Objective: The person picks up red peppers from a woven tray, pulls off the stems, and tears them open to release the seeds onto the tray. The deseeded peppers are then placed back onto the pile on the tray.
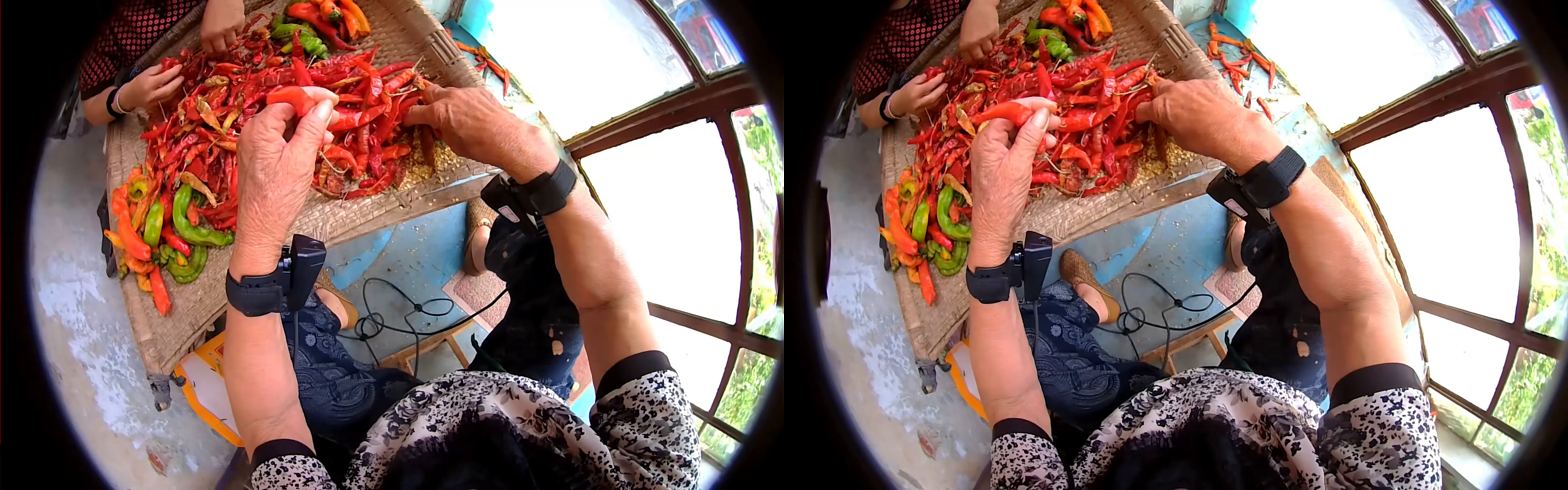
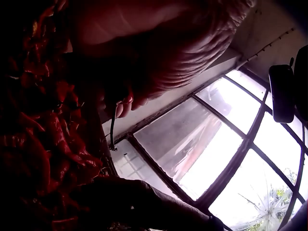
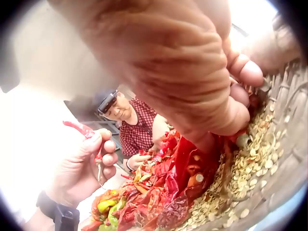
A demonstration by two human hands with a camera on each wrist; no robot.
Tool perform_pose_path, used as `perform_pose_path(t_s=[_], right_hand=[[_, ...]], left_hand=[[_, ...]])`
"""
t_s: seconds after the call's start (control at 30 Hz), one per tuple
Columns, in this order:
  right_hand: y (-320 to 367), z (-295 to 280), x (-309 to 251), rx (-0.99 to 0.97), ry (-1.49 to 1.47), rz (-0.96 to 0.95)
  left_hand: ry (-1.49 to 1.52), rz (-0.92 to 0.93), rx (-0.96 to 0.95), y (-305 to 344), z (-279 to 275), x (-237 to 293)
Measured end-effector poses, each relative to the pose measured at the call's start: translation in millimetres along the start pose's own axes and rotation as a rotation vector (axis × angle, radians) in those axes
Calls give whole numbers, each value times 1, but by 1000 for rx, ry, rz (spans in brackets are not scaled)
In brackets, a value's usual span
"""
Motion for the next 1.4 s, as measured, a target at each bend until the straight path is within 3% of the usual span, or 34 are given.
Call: perform_pose_path(t_s=[0.33, 0.43, 0.5, 0.57, 0.63, 0.83, 0.97, 1.1, 1.17, 1.2, 1.3, 1.33, 1.4], right_hand=[[-10, -4, 1, -85, 79, 33], [-11, -3, 9, -71, -17, -18], [-11, -14, 8, 24, -231, -99], [-8, -29, 1, 15, -315, -105], [-4, -38, -6, 105, -470, -52], [-8, -38, -27, 274, -461, -122], [-15, -27, -33, 265, -364, -126], [-13, -30, -30, 163, -379, -44], [-13, -29, -28, 108, -561, -269], [-10, -36, -35, -8, -563, -262], [-2, -20, -43, -233, -467, -318], [2, -16, -45, -270, -305, -219], [0, -12, -52, -314, -259, -165]], left_hand=[[-12, 63, 12, 1, 0, -3], [-14, 98, 33, 1, 1, -6], [-5, 104, 35, 2, 0, -5], [-16, 10, -49, 3, -2, -1], [-13, 59, -8, 2, 0, -5], [-46, 84, 69, 0, -1, -5], [-48, 69, 99, 0, -1, -1], [-49, 60, 79, 0, 0, -2], [-65, 71, 75, 0, 0, -3], [-81, 85, 70, 0, 0, -3], [-79, 21, -8, 2, -5, -2], [-80, 18, -7, 2, -6, -2], [-121, -29, -9, 3, -7, -1]])
Point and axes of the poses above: each hand's wrist, its own y-axis away from the middle knuckle, its own z-axis out of the palm, x = y × z, the point moved 1 cm from there along -y, towards the middle knuckle, and after that the axes turned 14 degrees about -x, right-handed, at the moved point
